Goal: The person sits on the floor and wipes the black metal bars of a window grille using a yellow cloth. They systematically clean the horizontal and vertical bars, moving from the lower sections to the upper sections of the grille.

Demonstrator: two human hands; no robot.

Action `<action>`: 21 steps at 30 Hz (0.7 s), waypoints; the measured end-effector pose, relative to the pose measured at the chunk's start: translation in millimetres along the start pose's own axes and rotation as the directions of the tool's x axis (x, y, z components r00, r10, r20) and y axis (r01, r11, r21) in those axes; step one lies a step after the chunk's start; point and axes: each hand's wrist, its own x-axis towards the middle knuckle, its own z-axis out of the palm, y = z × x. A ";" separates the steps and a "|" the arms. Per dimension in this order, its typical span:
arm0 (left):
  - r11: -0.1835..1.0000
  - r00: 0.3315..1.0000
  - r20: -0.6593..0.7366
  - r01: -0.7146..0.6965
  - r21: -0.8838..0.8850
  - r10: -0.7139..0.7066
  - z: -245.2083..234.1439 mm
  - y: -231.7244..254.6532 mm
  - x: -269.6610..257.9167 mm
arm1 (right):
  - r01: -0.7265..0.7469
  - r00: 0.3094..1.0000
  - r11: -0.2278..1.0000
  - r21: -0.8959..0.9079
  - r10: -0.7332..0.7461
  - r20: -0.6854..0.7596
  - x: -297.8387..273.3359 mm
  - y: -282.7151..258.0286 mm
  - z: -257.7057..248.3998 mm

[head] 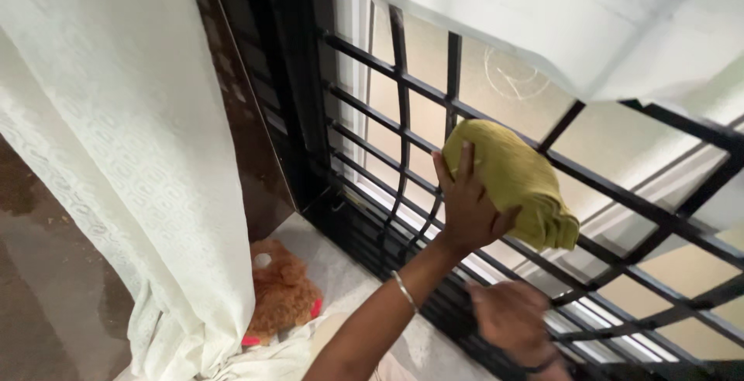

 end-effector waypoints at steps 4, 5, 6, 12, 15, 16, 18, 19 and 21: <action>0.951 0.960 -0.142 0.205 -0.232 -0.242 -8.3 -38.0 7.9 | -0.057 0.995 0.960 -0.274 0.033 -0.093 57.2 47.3 -71.9; 0.932 0.945 -0.116 0.273 -0.240 -0.306 -10.9 -48.9 9.9 | 0.008 0.996 0.887 -0.461 -0.046 -0.071 75.3 63.0 -90.5; 0.907 0.926 -0.084 0.337 -0.252 -0.368 -12.4 -58.8 12.3 | 0.073 0.992 0.774 -0.629 -0.122 -0.036 98.7 80.1 -109.7; 0.721 0.858 0.087 0.476 -0.504 -0.506 1.1 -52.3 9.8 | 0.065 0.995 0.359 -0.931 -0.094 0.033 178.8 69.5 -109.0; 0.646 0.848 0.150 0.490 -0.585 -0.508 10.1 -49.7 11.7 | 0.058 0.998 0.260 -0.964 -0.012 0.056 168.6 70.7 -92.2; 0.606 0.838 0.201 0.512 -0.608 -0.507 9.3 -49.4 8.9 | 0.025 0.999 0.330 -0.944 0.034 0.039 162.7 75.5 -88.3; 0.518 0.811 0.308 0.562 -0.645 -0.497 -9.6 -47.4 -18.3 | -0.030 0.994 0.428 -0.904 0.112 0.020 148.2 83.1 -87.3; 0.461 0.781 0.363 0.603 -0.651 -0.508 -24.4 -41.6 -40.4 | -0.051 0.990 0.457 -0.888 0.142 0.017 141.6 84.8 -88.3; 0.322 0.696 0.481 0.693 -0.645 -0.533 -61.2 -25.2 -89.6 | -0.062 0.989 0.441 -0.895 0.150 0.006 137.4 88.5 -84.6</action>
